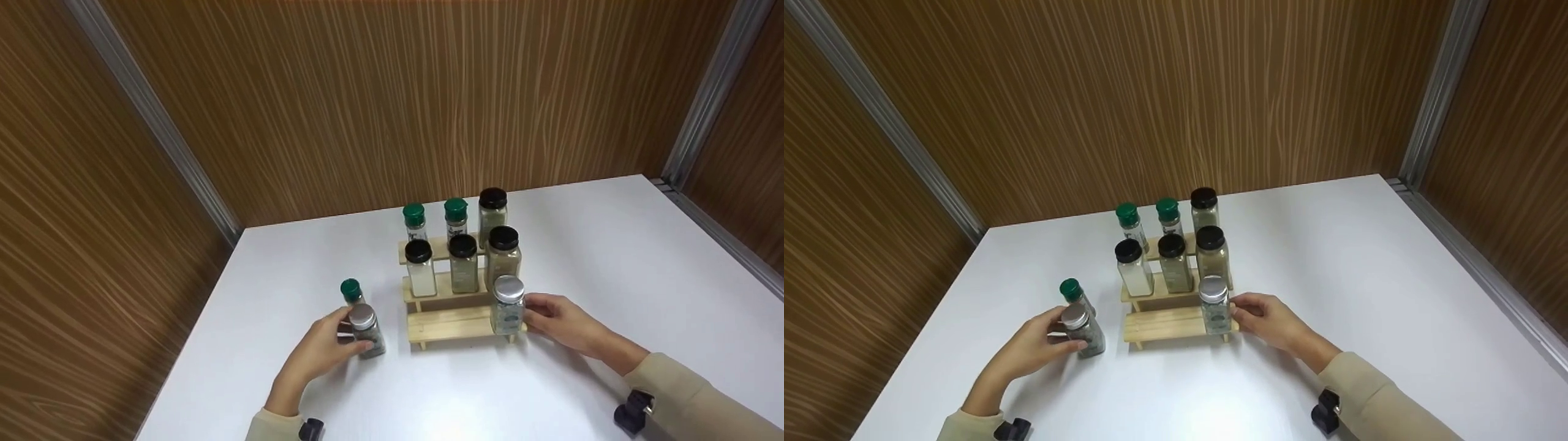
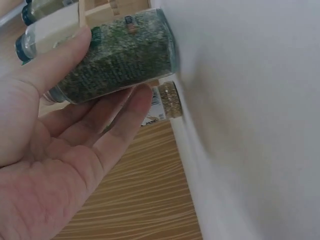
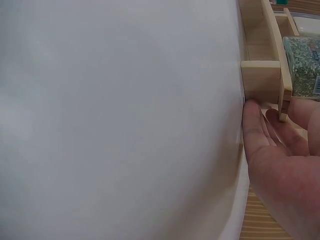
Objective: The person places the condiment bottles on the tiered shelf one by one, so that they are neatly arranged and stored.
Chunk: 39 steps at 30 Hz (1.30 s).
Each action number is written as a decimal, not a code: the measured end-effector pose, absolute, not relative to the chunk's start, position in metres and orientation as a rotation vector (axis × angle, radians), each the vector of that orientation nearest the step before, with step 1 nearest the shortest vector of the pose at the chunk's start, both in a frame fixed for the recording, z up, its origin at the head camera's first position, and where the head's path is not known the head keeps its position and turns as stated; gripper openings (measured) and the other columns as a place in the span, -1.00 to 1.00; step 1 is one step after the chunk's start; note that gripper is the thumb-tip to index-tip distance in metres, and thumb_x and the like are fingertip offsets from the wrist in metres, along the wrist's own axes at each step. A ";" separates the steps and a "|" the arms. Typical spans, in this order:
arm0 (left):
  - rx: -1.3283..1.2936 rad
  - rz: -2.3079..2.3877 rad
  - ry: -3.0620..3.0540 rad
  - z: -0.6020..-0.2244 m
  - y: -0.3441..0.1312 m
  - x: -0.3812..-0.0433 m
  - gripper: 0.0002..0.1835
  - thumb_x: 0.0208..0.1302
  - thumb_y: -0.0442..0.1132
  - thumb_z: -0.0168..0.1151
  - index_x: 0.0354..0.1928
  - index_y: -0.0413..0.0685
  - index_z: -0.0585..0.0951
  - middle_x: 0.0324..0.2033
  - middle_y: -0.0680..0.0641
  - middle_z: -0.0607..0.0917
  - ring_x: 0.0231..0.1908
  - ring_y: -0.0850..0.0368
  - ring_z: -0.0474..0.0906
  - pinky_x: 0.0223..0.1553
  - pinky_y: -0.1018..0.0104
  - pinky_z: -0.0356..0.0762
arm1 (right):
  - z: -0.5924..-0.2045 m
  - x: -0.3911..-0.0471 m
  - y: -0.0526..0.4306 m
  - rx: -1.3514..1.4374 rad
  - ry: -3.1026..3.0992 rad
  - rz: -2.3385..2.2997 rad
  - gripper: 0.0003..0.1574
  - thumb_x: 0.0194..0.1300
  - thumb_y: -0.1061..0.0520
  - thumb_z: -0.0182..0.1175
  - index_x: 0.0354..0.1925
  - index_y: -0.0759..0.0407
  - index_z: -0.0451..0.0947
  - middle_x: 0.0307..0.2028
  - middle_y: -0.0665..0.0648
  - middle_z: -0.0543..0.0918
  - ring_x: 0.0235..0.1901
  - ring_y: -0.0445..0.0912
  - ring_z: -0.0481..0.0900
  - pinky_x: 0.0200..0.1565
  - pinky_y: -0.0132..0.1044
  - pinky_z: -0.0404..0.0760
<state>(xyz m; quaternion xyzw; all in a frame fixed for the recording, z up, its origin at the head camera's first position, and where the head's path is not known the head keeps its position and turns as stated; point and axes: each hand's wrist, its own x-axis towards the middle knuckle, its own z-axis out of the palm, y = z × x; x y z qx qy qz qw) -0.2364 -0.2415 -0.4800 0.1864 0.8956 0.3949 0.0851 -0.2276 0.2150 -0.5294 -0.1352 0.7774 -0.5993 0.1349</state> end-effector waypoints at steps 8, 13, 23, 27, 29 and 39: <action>0.585 1.225 2.627 -0.483 -0.242 -0.238 -0.35 0.32 -0.07 0.49 0.36 -0.06 0.47 0.23 -0.18 0.68 0.23 -0.22 0.66 0.29 -0.12 0.61 | -0.530 -0.228 0.215 -0.389 2.226 -1.761 -0.40 0.60 0.14 0.15 0.37 0.55 0.36 0.30 0.54 0.56 0.19 -0.24 0.66 0.19 -0.43 0.64; 0.613 1.249 2.628 -0.481 -0.238 -0.238 -0.37 0.33 -0.07 0.48 0.36 -0.03 0.46 0.24 -0.18 0.68 0.23 -0.23 0.66 0.29 -0.15 0.60 | -0.530 -0.228 0.215 -0.394 2.253 -1.735 -0.41 0.60 0.13 0.15 0.38 0.51 0.38 0.30 0.50 0.57 0.26 -0.08 0.65 0.20 -0.45 0.62; 0.723 1.274 2.681 -0.445 -0.218 -0.235 -0.43 0.29 -0.04 0.52 0.24 -0.05 0.51 0.15 -0.17 0.73 0.13 -0.14 0.71 0.21 -0.13 0.66 | -0.529 -0.228 0.218 -0.390 2.228 -1.768 -0.43 0.59 0.14 0.15 0.35 0.52 0.41 0.30 0.52 0.57 0.16 -0.30 0.67 0.20 -0.44 0.63; 0.816 1.291 2.626 -0.432 -0.202 -0.232 -0.44 0.30 -0.07 0.51 0.24 -0.07 0.52 0.12 -0.13 0.75 0.12 -0.05 0.71 0.18 -0.01 0.69 | -0.529 -0.228 0.218 -0.379 2.224 -1.763 -0.42 0.59 0.15 0.15 0.36 0.53 0.38 0.30 0.55 0.55 0.25 -0.03 0.67 0.20 -0.38 0.65; 0.854 1.296 2.590 -0.427 -0.191 -0.232 -0.46 0.30 -0.08 0.51 0.24 -0.06 0.53 0.09 -0.08 0.75 0.10 0.01 0.71 0.18 0.06 0.70 | -0.529 -0.228 0.218 -0.376 2.225 -1.762 -0.41 0.59 0.16 0.15 0.37 0.53 0.37 0.30 0.55 0.55 0.27 0.05 0.66 0.20 -0.37 0.65; 0.955 1.282 2.495 -0.421 -0.135 -0.234 -0.43 0.28 -0.10 0.52 0.27 0.02 0.53 0.09 -0.02 0.75 0.11 0.05 0.72 0.16 0.24 0.69 | -0.533 -0.230 0.216 -0.416 2.139 -1.823 -0.41 0.60 0.19 0.13 0.37 0.59 0.33 0.30 0.59 0.52 0.21 -0.16 0.67 0.23 -0.35 0.64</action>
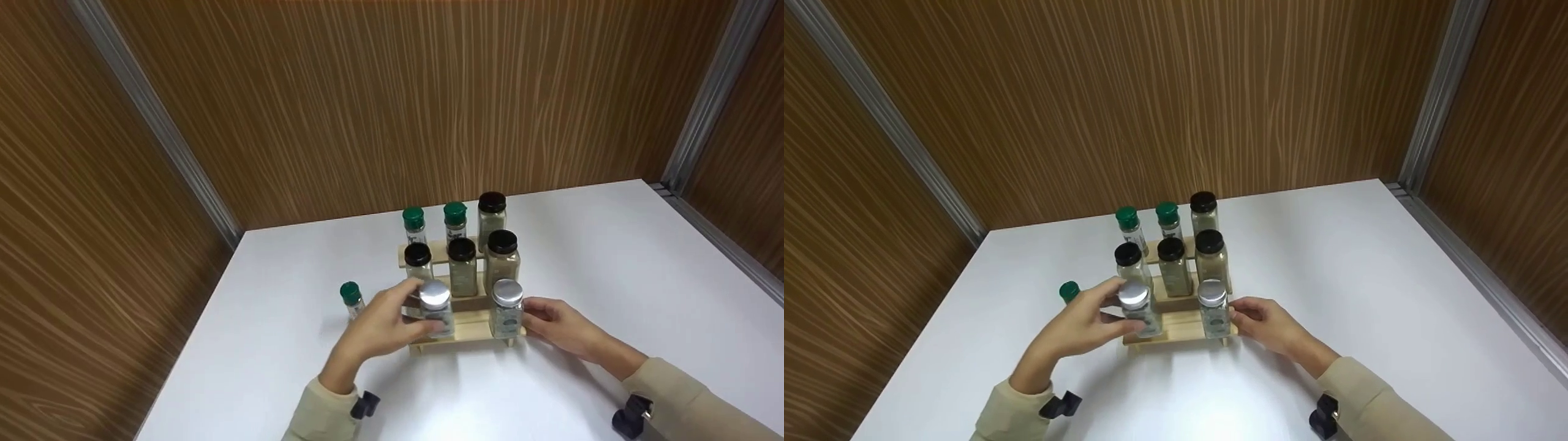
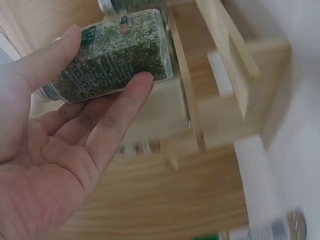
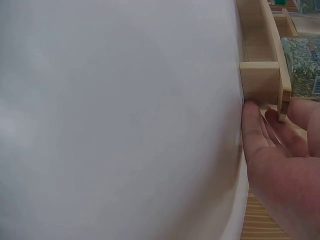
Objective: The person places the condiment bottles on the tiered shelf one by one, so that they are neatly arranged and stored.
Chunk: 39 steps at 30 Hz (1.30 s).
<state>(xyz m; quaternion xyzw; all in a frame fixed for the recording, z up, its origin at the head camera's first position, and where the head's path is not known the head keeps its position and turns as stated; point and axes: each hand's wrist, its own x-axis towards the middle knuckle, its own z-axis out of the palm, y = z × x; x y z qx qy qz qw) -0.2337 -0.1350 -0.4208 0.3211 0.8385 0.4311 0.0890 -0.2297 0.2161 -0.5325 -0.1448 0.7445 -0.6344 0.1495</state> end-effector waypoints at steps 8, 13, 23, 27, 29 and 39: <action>0.971 1.228 2.524 -0.440 -0.106 -0.239 -0.36 0.29 -0.01 0.52 0.34 0.05 0.51 0.13 0.05 0.73 0.13 0.17 0.67 0.27 0.19 0.62 | -0.532 -0.228 0.214 -0.409 2.142 -1.820 -0.42 0.59 0.18 0.14 0.36 0.58 0.35 0.30 0.58 0.53 0.21 -0.16 0.67 0.23 -0.34 0.64; 0.943 1.217 2.541 -0.446 -0.102 -0.243 -0.38 0.30 -0.02 0.51 0.33 0.04 0.51 0.14 0.01 0.73 0.16 0.09 0.66 0.31 0.05 0.60 | -0.529 -0.229 0.214 -0.397 2.162 -1.808 -0.42 0.59 0.17 0.14 0.36 0.56 0.36 0.31 0.57 0.54 0.27 0.01 0.66 0.24 -0.32 0.64; 0.888 1.219 2.539 -0.454 -0.099 -0.244 -0.38 0.28 0.02 0.52 0.31 0.05 0.52 0.14 0.00 0.72 0.16 0.10 0.66 0.30 0.04 0.60 | -0.528 -0.229 0.213 -0.380 2.142 -1.808 -0.39 0.60 0.16 0.14 0.38 0.57 0.34 0.31 0.56 0.53 0.24 -0.10 0.67 0.24 -0.34 0.64; 0.839 1.232 2.523 -0.454 -0.097 -0.244 -0.36 0.29 0.02 0.51 0.34 0.05 0.51 0.14 0.01 0.71 0.15 0.11 0.67 0.28 0.11 0.61 | -0.529 -0.229 0.214 -0.401 2.139 -1.821 -0.40 0.60 0.16 0.14 0.35 0.61 0.34 0.28 0.54 0.56 0.13 -0.34 0.66 0.22 -0.38 0.64; 0.814 1.215 2.534 -0.454 -0.096 -0.244 -0.35 0.30 0.04 0.50 0.34 0.05 0.51 0.13 0.02 0.71 0.13 0.14 0.66 0.28 0.11 0.61 | -0.530 -0.229 0.215 -0.397 2.148 -1.820 -0.41 0.60 0.17 0.14 0.34 0.61 0.35 0.27 0.54 0.57 0.11 -0.38 0.66 0.21 -0.39 0.64; 0.806 1.188 2.562 -0.450 -0.101 -0.242 -0.22 0.27 0.09 0.51 0.44 -0.01 0.45 0.25 -0.06 0.66 0.26 -0.01 0.62 0.38 0.06 0.54 | -0.530 -0.227 0.214 -0.363 2.172 -1.812 -0.43 0.59 0.18 0.14 0.33 0.59 0.37 0.26 0.51 0.60 0.09 -0.36 0.67 0.20 -0.38 0.65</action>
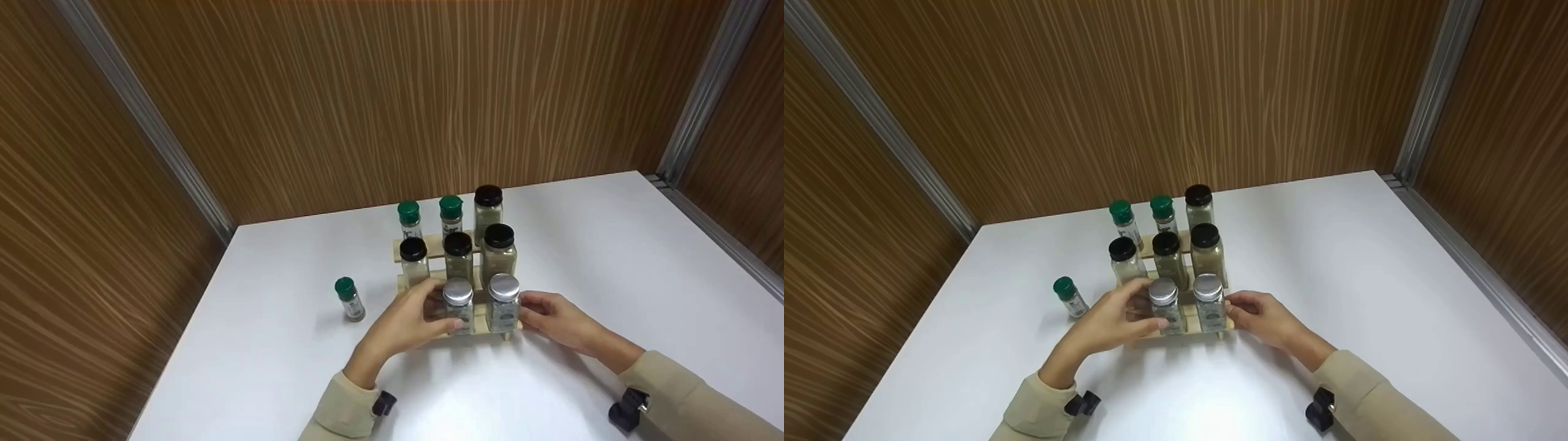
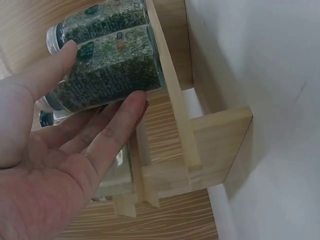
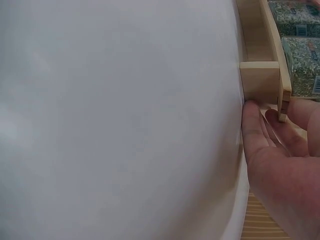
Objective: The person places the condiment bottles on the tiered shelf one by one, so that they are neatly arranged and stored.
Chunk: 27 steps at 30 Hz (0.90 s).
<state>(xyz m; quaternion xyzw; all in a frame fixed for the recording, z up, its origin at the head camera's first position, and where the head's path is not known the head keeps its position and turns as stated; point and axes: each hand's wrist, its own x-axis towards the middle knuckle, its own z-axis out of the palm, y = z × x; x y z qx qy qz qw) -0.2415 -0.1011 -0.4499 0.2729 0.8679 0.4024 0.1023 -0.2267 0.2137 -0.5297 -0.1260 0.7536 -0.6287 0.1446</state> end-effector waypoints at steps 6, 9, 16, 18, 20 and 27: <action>0.875 1.352 2.495 -0.437 -0.121 -0.241 -0.35 0.32 -0.02 0.48 0.39 0.01 0.51 0.23 -0.11 0.69 0.21 -0.07 0.68 0.28 0.07 0.64 | -0.529 -0.227 0.214 -0.341 2.199 -1.780 -0.44 0.59 0.16 0.15 0.34 0.54 0.40 0.27 0.52 0.58 0.17 -0.22 0.67 0.21 -0.36 0.65; 0.948 1.457 2.514 -0.428 -0.136 -0.241 -0.41 0.34 -0.02 0.47 0.34 -0.01 0.56 0.23 -0.13 0.70 0.22 -0.09 0.67 0.26 0.10 0.66 | -0.529 -0.227 0.214 -0.340 2.212 -1.770 -0.44 0.59 0.14 0.15 0.35 0.51 0.41 0.28 0.51 0.59 0.19 -0.17 0.67 0.20 -0.36 0.66; 0.839 1.703 2.676 -0.416 -0.176 -0.248 -0.47 0.41 0.00 0.40 0.33 0.00 0.57 0.19 0.00 0.70 0.25 0.09 0.64 0.25 0.29 0.64 | -0.530 -0.225 0.215 -0.341 2.183 -1.783 -0.40 0.60 0.13 0.15 0.38 0.54 0.37 0.29 0.52 0.58 0.14 -0.31 0.66 0.21 -0.39 0.65; 0.741 1.729 2.747 -0.418 -0.186 -0.251 -0.46 0.43 0.03 0.38 0.35 0.06 0.55 0.21 0.05 0.68 0.26 0.14 0.62 0.29 0.27 0.62 | -0.530 -0.224 0.217 -0.333 2.167 -1.794 -0.39 0.60 0.15 0.14 0.38 0.55 0.35 0.29 0.53 0.57 0.14 -0.31 0.66 0.22 -0.37 0.65; 0.655 1.730 2.815 -0.422 -0.196 -0.256 -0.45 0.43 0.08 0.36 0.37 0.11 0.53 0.24 0.07 0.66 0.31 0.14 0.58 0.35 0.19 0.57 | -0.530 -0.223 0.218 -0.329 2.193 -1.779 -0.41 0.60 0.15 0.14 0.37 0.54 0.37 0.29 0.52 0.58 0.13 -0.32 0.67 0.20 -0.39 0.65; 0.384 1.709 2.849 -0.451 -0.224 -0.279 -0.31 0.39 0.19 0.37 0.45 0.13 0.45 0.42 -0.03 0.51 0.49 -0.05 0.38 0.50 -0.14 0.38 | -0.531 -0.224 0.220 -0.334 2.268 -1.727 -0.44 0.60 0.15 0.13 0.36 0.50 0.40 0.29 0.52 0.58 0.26 -0.01 0.66 0.21 -0.38 0.64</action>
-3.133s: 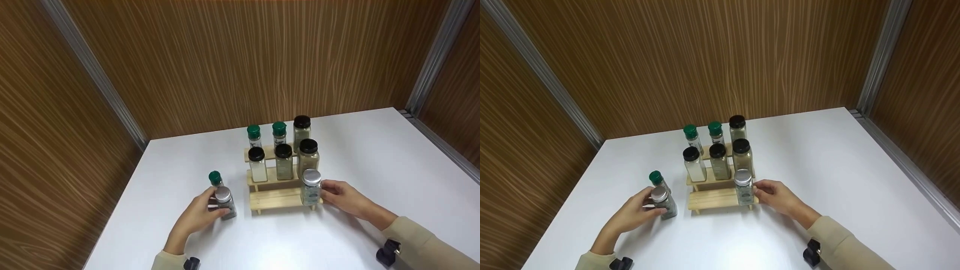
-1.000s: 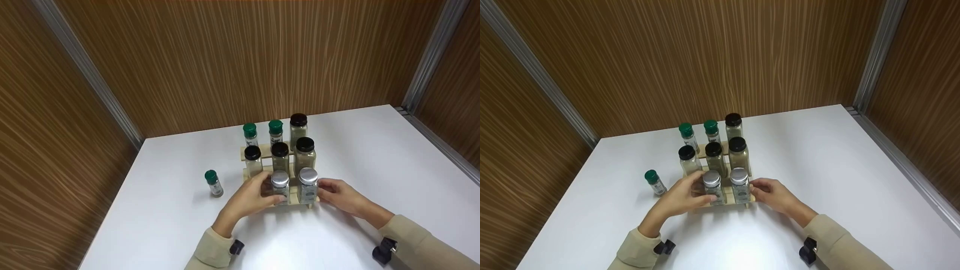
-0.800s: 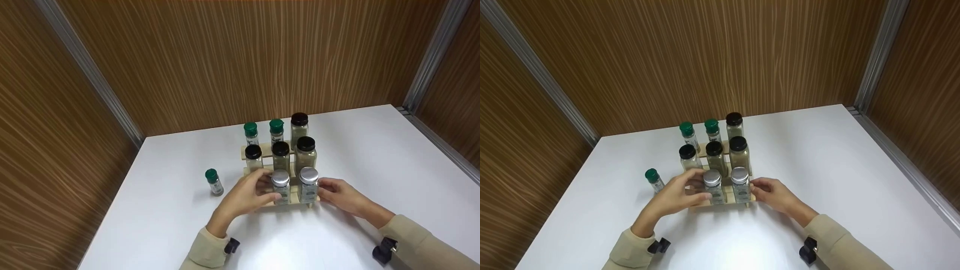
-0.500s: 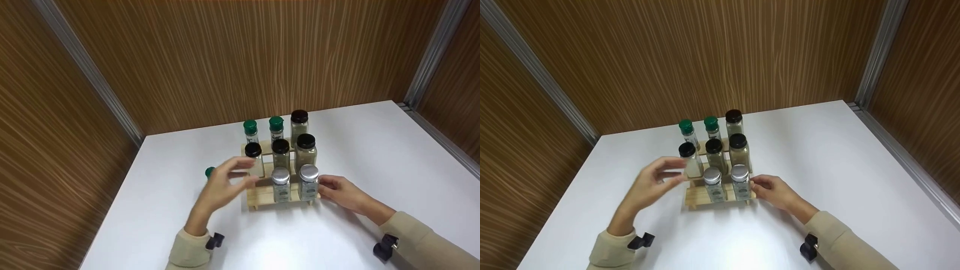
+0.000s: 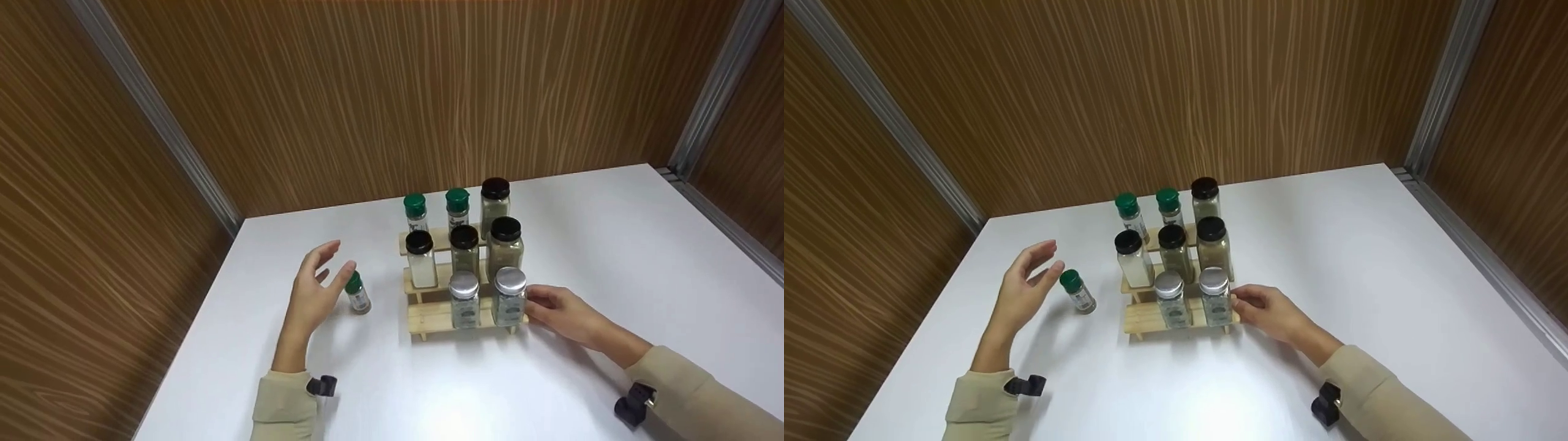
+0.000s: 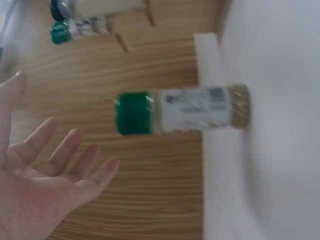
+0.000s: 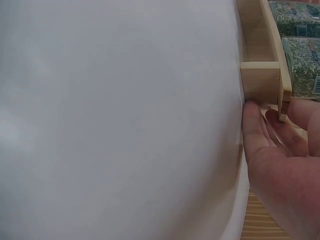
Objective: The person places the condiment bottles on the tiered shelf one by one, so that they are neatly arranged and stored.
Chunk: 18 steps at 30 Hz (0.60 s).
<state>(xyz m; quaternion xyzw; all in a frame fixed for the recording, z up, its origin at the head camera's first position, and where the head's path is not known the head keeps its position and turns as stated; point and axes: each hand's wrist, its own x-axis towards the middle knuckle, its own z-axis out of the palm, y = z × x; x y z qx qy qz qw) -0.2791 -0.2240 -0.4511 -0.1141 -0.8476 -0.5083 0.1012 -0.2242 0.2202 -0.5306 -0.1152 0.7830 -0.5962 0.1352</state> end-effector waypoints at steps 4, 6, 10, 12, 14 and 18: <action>-0.251 -1.539 -2.606 -0.473 -0.233 -0.286 -0.23 0.36 0.24 0.37 0.49 0.12 0.41 0.45 -0.10 0.47 0.51 -0.12 0.35 0.50 -0.15 0.37 | -0.532 -0.224 0.220 -0.312 2.292 -1.694 -0.42 0.60 0.12 0.14 0.39 0.46 0.40 0.30 0.49 0.58 0.32 0.21 0.60 0.21 -0.38 0.65; -0.237 -1.550 -2.659 -0.481 -0.235 -0.288 -0.21 0.35 0.26 0.37 0.49 0.09 0.41 0.45 -0.11 0.48 0.50 -0.13 0.37 0.49 -0.12 0.39 | -0.533 -0.224 0.220 -0.311 2.305 -1.683 -0.41 0.60 0.11 0.14 0.39 0.45 0.40 0.30 0.47 0.59 0.32 0.23 0.60 0.20 -0.39 0.65; -0.219 -1.538 -2.756 -0.494 -0.236 -0.292 -0.19 0.32 0.27 0.39 0.48 0.07 0.43 0.42 -0.10 0.54 0.45 -0.13 0.46 0.45 -0.07 0.46 | -0.534 -0.224 0.220 -0.332 2.318 -1.683 -0.41 0.60 0.10 0.15 0.39 0.46 0.40 0.29 0.47 0.60 0.31 0.23 0.61 0.19 -0.40 0.65; -0.203 -1.518 -2.794 -0.498 -0.236 -0.292 -0.21 0.32 0.25 0.40 0.47 0.10 0.44 0.39 -0.11 0.57 0.42 -0.17 0.50 0.42 -0.09 0.49 | -0.533 -0.224 0.220 -0.345 2.313 -1.687 -0.41 0.60 0.10 0.14 0.39 0.47 0.40 0.29 0.48 0.60 0.30 0.20 0.62 0.19 -0.41 0.64; -0.194 -1.501 -2.821 -0.499 -0.236 -0.293 -0.25 0.34 0.22 0.40 0.47 0.12 0.44 0.36 -0.13 0.58 0.39 -0.21 0.52 0.39 -0.13 0.51 | -0.533 -0.224 0.220 -0.345 2.305 -1.698 -0.40 0.60 0.11 0.15 0.38 0.48 0.40 0.29 0.48 0.60 0.27 0.10 0.65 0.18 -0.42 0.64; -0.230 -1.498 -2.833 -0.497 -0.235 -0.293 -0.35 0.39 0.14 0.38 0.42 0.11 0.50 0.31 -0.13 0.62 0.36 -0.24 0.56 0.36 -0.19 0.53 | -0.530 -0.225 0.221 -0.344 2.241 -1.756 -0.40 0.60 0.15 0.13 0.38 0.54 0.36 0.29 0.52 0.58 0.17 -0.23 0.68 0.19 -0.42 0.64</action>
